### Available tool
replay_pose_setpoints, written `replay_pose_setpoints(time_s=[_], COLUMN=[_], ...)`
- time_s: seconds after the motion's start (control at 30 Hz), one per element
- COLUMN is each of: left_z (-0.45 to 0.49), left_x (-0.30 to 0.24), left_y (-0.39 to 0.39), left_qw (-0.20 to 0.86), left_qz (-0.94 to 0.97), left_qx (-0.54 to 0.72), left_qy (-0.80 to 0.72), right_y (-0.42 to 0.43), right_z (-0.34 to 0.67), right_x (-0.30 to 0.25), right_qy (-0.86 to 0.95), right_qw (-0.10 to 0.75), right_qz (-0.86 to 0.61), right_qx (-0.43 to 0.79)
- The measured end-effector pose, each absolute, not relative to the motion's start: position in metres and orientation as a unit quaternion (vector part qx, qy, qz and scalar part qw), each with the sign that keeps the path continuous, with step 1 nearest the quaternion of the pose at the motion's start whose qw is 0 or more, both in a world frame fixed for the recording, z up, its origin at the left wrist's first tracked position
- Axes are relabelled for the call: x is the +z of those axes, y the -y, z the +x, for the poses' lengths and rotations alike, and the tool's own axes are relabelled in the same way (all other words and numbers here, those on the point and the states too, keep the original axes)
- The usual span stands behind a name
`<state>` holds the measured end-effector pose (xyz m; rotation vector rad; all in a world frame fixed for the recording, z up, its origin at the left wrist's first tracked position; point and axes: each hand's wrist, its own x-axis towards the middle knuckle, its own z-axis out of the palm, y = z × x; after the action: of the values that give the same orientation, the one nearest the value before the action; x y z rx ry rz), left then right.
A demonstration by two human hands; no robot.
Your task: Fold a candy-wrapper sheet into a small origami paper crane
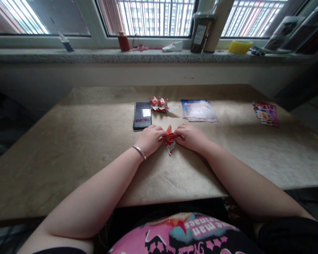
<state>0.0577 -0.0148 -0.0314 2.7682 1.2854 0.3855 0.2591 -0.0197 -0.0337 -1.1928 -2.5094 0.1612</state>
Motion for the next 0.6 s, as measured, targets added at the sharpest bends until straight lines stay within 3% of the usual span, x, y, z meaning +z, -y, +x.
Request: replay_pose_setpoints(time_s=[0.6], left_z=[0.060], left_x=[-0.018], left_y=[0.028], left_qw=[-0.025], left_qz=[0.916], left_qx=[0.075], left_qy=[-0.393], right_y=[0.030], right_z=[0.259], right_x=[-0.021], right_qy=[0.912], right_qw=[0.138], right_qz=[-0.385], right_qx=[0.027])
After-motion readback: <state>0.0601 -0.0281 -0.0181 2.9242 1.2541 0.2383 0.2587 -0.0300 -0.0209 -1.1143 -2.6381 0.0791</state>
